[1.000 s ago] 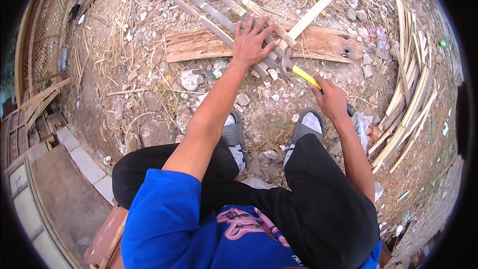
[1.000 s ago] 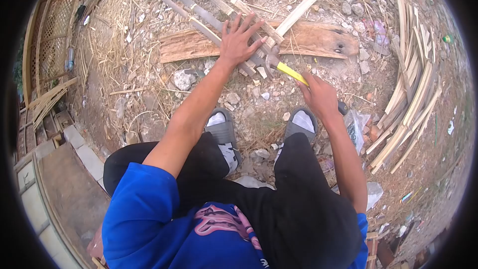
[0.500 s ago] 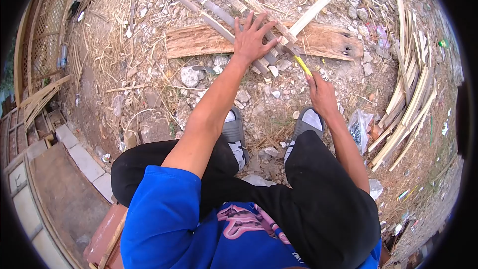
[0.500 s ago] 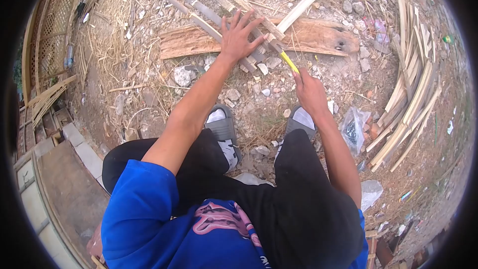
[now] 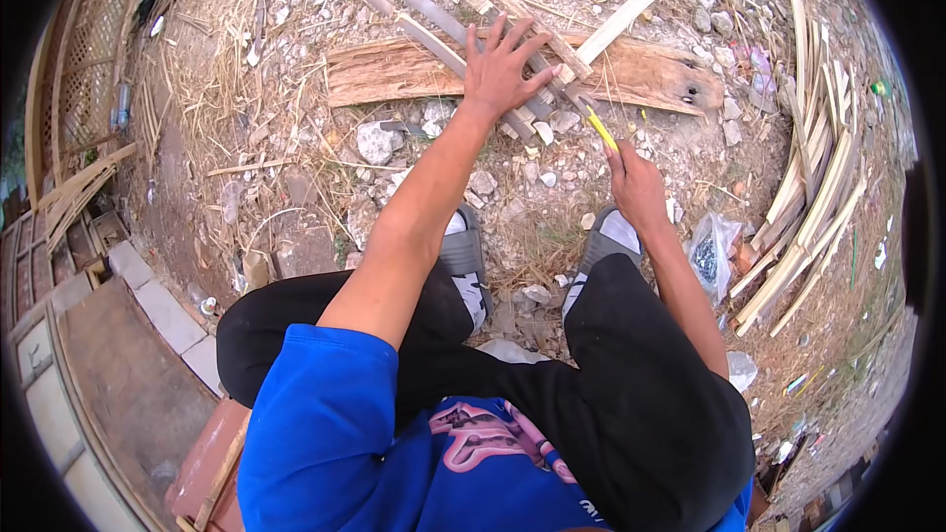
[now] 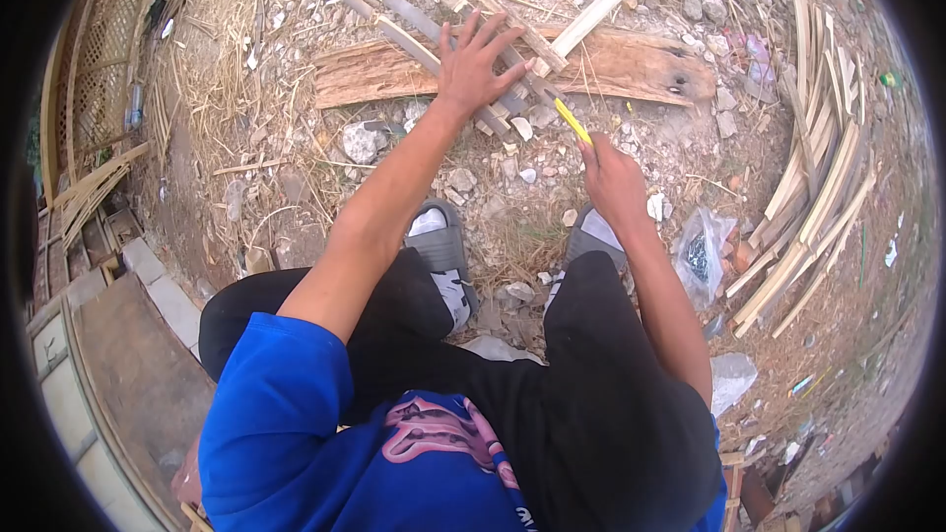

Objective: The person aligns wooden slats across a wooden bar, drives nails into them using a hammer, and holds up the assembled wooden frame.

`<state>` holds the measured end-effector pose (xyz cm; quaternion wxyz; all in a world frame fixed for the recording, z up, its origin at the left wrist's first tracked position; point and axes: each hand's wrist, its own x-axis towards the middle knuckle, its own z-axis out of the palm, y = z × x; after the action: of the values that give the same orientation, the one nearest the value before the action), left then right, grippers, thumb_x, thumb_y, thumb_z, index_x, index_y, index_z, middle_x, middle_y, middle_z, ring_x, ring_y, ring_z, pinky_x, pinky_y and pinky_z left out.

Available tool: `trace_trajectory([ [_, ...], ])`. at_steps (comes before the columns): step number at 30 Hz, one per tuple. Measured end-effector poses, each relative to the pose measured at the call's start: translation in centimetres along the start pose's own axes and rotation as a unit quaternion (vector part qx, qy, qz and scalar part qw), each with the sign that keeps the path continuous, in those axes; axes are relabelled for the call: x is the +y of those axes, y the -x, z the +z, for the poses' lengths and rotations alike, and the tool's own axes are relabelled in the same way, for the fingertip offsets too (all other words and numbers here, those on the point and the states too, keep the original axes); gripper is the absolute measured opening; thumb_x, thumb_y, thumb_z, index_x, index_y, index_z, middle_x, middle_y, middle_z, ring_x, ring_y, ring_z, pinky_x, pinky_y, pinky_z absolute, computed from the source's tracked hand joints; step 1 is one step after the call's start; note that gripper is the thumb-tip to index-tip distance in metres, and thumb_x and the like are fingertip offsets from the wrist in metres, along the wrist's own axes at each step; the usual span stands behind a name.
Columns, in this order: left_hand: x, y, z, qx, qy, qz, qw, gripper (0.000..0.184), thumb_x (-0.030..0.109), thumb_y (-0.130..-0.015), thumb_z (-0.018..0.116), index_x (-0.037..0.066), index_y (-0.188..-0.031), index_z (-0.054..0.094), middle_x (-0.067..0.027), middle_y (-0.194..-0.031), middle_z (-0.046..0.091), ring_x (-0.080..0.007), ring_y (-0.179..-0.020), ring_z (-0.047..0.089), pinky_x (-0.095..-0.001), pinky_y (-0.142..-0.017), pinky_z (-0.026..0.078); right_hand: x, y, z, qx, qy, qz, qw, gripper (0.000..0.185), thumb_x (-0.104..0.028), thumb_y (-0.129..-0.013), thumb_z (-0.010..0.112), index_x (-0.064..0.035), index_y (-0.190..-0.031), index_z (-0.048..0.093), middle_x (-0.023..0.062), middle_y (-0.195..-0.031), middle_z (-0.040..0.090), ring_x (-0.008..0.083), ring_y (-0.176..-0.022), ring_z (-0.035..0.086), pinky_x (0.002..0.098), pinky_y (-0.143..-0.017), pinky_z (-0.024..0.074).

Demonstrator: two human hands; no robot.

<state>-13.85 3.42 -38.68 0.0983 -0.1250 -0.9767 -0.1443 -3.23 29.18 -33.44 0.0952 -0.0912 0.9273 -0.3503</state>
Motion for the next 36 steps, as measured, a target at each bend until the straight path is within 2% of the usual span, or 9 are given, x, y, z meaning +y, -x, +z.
trace_trajectory([
  [6, -0.2, 0.0, 0.4, 0.003, -0.001, 0.003, 1.0, 0.058, 0.063, -0.087, 0.062, 0.031, -0.134, 0.061, -0.0004, -0.15, 0.047, -0.0312, -0.145, 0.033, -0.0639, -0.117, 0.012, 0.1, -0.1, -0.5, 0.0, -0.009, 0.074, 0.997, 0.018, -0.023, -0.102, 0.056, -0.0047, -0.103, 0.057, 0.0219, -0.063, 0.059, 0.0449, -0.059, 0.059, 0.0524, -0.053, 0.0427],
  [9, 0.0, -0.1, 0.1, -0.038, -0.011, -0.013, 0.999, 0.055, 0.062, -0.09, 0.058, 0.035, -0.138, 0.057, 0.0014, -0.152, 0.046, -0.0311, -0.145, 0.033, -0.0648, -0.116, 0.012, 0.3, 0.3, -0.6, 0.037, 0.017, 0.034, 0.999, 0.018, -0.023, -0.1, 0.059, -0.0061, -0.107, 0.058, 0.0187, -0.07, 0.063, 0.0414, -0.061, 0.061, 0.0505, -0.053, 0.0455],
  [12, 0.4, 0.0, -0.1, -0.016, -0.055, 0.026, 0.998, 0.049, 0.057, -0.095, 0.052, 0.041, -0.141, 0.052, 0.0047, -0.154, 0.044, -0.0309, -0.146, 0.032, -0.0665, -0.115, 0.012, 0.9, -0.5, -0.9, 0.137, 0.072, -0.095, 0.983, 0.023, -0.024, -0.096, 0.064, -0.0084, -0.112, 0.06, 0.0132, -0.077, 0.066, 0.036, -0.063, 0.064, 0.0466, -0.053, 0.0486],
  [18, 0.3, 0.0, 0.1, -0.029, -0.063, 0.025, 0.997, 0.042, 0.041, -0.102, 0.045, 0.043, -0.143, 0.05, 0.0078, -0.156, 0.041, -0.0296, -0.147, 0.031, -0.0682, -0.114, 0.013, 0.6, -2.2, -2.6, 0.042, 0.169, -0.137, 0.975, 0.031, -0.028, -0.092, 0.068, -0.0106, -0.116, 0.062, 0.008, -0.077, 0.06, 0.0281, -0.061, 0.063, 0.039, -0.051, 0.0511],
  [21, 0.2, 0.1, 0.2, -0.028, -0.06, 0.022, 0.998, 0.042, 0.038, -0.102, 0.044, 0.041, -0.144, 0.05, 0.0084, -0.155, 0.041, -0.029, -0.146, 0.032, -0.0684, -0.114, 0.013, 0.9, -3.0, -3.4, 0.025, 0.206, -0.222, 0.953, 0.031, -0.029, -0.092, 0.067, -0.0108, -0.116, 0.062, 0.007, -0.077, 0.059, 0.0253, -0.063, 0.064, 0.038, -0.051, 0.0516],
  [24, 0.3, 0.0, 0.1, -0.02, -0.042, 0.016, 0.999, 0.043, 0.038, -0.102, 0.044, 0.039, -0.144, 0.049, 0.009, -0.155, 0.041, -0.0287, -0.146, 0.032, -0.0683, -0.114, 0.014, 0.3, -4.1, -4.0, 0.005, 0.261, -0.16, 0.952, 0.031, -0.029, -0.093, 0.066, -0.0109, -0.117, 0.062, 0.0064, -0.077, 0.059, 0.0233, -0.067, 0.065, 0.0373, -0.051, 0.0522],
  [31, 0.1, 0.0, 0.3, -0.027, -0.055, 0.024, 0.998, 0.043, 0.039, -0.103, 0.043, 0.039, -0.145, 0.049, 0.0088, -0.154, 0.043, -0.0282, -0.146, 0.033, -0.0675, -0.114, 0.015, -1.3, -2.9, -3.5, 0.0, 0.228, -0.226, 0.947, 0.03, -0.03, -0.094, 0.065, -0.0095, -0.116, 0.062, 0.007, -0.077, 0.059, 0.0246, -0.067, 0.065, 0.0384, -0.053, 0.0524],
  [34, 0.2, 0.1, 0.1, -0.034, -0.063, 0.02, 0.997, 0.044, 0.041, -0.103, 0.043, 0.04, -0.146, 0.047, 0.0096, -0.155, 0.042, -0.0279, -0.146, 0.033, -0.067, -0.114, 0.015, -0.8, -4.4, -3.9, -0.002, 0.256, -0.144, 0.956, 0.031, -0.03, -0.093, 0.066, -0.0096, -0.116, 0.062, 0.0068, -0.077, 0.058, 0.0239, -0.067, 0.065, 0.0375, -0.052, 0.0522],
  [36, 0.1, 0.0, 0.2, -0.034, -0.066, 0.023, 0.997, 0.044, 0.041, -0.103, 0.044, 0.04, -0.146, 0.046, 0.01, -0.155, 0.042, -0.0277, -0.145, 0.034, -0.0664, -0.115, 0.016, -1.5, -3.9, -3.8, -0.002, 0.248, -0.17, 0.954, 0.031, -0.03, -0.093, 0.066, -0.0096, -0.115, 0.062, 0.007, -0.076, 0.058, 0.0241, -0.067, 0.066, 0.0374, -0.052, 0.0521],
])
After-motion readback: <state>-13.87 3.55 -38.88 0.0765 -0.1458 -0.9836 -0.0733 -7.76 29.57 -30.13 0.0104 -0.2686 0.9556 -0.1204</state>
